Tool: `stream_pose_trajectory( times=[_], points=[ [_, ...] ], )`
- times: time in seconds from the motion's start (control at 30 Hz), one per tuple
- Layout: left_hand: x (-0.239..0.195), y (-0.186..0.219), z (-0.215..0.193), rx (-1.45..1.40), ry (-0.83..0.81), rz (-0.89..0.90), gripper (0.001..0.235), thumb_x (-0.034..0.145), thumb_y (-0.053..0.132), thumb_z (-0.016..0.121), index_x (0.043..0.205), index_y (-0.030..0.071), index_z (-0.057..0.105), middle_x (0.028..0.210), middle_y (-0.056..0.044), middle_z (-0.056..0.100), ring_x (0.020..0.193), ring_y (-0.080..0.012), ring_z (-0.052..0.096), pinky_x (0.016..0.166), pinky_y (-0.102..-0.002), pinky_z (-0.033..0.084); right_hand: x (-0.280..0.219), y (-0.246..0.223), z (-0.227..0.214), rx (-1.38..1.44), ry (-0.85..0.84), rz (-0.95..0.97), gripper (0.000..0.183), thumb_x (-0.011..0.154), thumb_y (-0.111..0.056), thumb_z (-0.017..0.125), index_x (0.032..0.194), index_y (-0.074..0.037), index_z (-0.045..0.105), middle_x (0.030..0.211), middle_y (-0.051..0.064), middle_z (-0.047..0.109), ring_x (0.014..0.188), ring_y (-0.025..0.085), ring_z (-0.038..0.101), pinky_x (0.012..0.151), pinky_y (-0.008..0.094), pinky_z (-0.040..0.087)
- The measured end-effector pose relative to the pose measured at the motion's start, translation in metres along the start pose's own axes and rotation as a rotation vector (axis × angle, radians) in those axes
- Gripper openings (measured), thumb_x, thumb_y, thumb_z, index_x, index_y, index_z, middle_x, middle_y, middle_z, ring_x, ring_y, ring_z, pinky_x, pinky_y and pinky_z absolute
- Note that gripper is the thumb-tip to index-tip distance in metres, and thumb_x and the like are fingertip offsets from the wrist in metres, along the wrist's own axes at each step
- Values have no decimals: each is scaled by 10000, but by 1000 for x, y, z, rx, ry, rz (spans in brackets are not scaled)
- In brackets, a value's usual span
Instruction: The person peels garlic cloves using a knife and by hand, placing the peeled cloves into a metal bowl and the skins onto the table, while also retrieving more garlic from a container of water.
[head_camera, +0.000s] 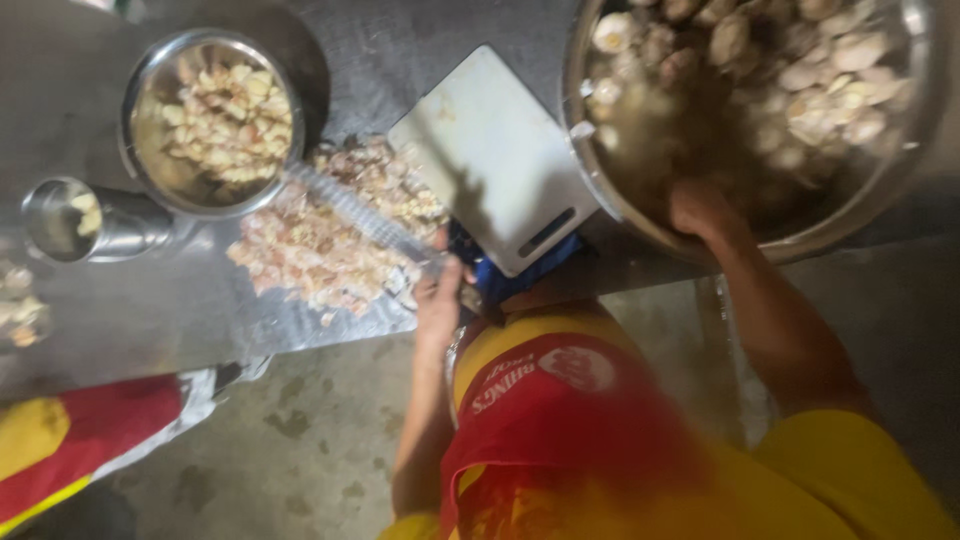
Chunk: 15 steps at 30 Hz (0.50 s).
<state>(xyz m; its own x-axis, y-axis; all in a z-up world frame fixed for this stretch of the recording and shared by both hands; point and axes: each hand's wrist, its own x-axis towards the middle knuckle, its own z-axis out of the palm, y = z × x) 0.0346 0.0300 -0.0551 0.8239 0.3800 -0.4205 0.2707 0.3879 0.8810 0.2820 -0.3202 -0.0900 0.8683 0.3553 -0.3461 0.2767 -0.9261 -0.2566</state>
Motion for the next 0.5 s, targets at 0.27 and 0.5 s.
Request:
stream_pose_trajectory(
  times=[0.27, 0.5],
  points=[
    [-8, -39, -6, 741, -38, 94, 386, 1031, 296, 670, 1352, 81, 685, 943, -154, 736, 775, -225, 688, 721, -353, 559, -11, 6, -19, 539, -127, 9, 536, 781, 31, 769, 1292, -47, 628, 1127, 170, 703, 890, 297, 676, 729, 422, 548],
    [-24, -55, -17, 736, -227, 55, 421, 965, 293, 705, 1306, 48, 672, 1145, -157, 752, 974, -231, 743, 866, -359, 559, -36, -26, -44, 1837, 1, -147, 402, 961, 25, 772, 1344, 1, 651, 1039, 156, 664, 960, 274, 716, 809, 375, 647]
  ],
)
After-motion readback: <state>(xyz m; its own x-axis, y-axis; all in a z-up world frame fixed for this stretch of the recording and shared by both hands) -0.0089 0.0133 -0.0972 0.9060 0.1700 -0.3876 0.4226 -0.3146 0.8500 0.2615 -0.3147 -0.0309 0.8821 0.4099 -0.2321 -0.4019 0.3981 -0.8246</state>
